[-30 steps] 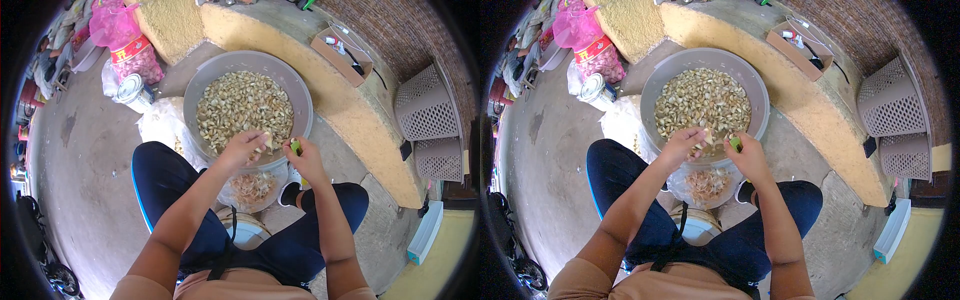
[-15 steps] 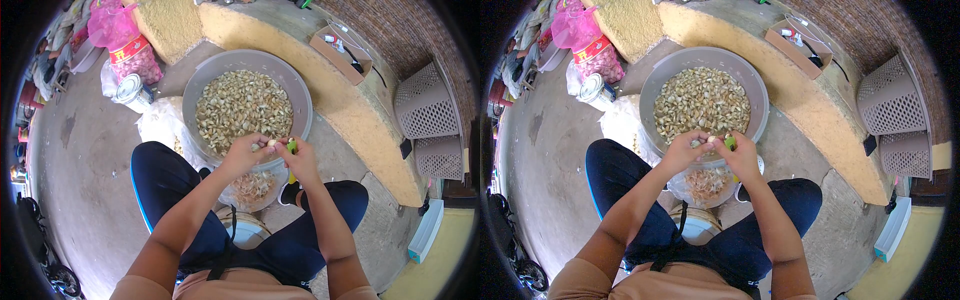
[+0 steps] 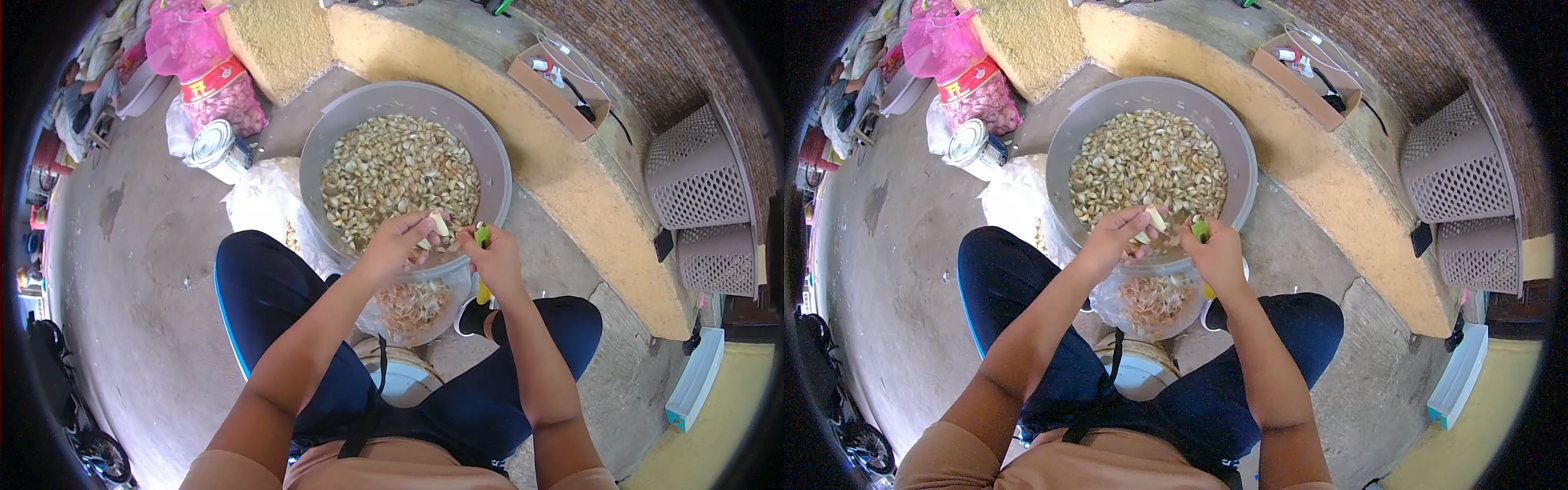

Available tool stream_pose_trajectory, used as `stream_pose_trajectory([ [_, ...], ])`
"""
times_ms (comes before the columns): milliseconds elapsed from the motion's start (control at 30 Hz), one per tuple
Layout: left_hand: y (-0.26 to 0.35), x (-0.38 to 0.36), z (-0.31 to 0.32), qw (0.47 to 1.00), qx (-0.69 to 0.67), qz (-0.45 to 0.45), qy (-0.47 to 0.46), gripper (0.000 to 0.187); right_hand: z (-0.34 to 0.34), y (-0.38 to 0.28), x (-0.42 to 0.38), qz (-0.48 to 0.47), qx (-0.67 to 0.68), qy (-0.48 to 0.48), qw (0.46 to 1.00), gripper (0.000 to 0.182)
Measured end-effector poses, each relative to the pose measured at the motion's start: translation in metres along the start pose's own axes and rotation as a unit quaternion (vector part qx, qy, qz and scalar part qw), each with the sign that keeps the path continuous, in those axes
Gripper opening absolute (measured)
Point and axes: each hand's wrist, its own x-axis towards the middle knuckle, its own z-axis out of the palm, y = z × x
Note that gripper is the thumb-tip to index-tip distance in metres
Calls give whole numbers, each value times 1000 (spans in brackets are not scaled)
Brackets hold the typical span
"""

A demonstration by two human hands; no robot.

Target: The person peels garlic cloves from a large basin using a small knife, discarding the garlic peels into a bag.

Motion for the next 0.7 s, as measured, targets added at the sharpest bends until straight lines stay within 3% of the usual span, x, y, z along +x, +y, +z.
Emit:
stream_pose_trajectory([
  [67, 3, -1, -1, 1000, -28, -10, 1, 30, -3, 0, 0, 19, -51, -43, 998, 17],
  [233, -4, 4, -4, 999, 11, 7, 37, 24, 0, 23, 3, -43, -207, -218, 953, 24],
  [333, -2, 3, -2, 989, 132, 39, 52, 22, 2, 27, 2, -15, -229, -285, 931, 26],
  [367, -4, 4, -3, 975, 191, 96, 60, 22, 3, 26, 2, 3, -229, -304, 925, 27],
  [433, -8, 6, -3, 927, 304, 207, 74, 23, 2, 33, 6, -37, -295, -281, 912, 25],
  [567, -7, 4, -3, 914, 339, 204, 88, 21, 6, 52, 14, -71, -307, -248, 916, 20],
  [700, -6, 4, -2, 898, 362, 232, 97, 22, 10, 50, 18, -24, -293, -303, 907, 21],
])
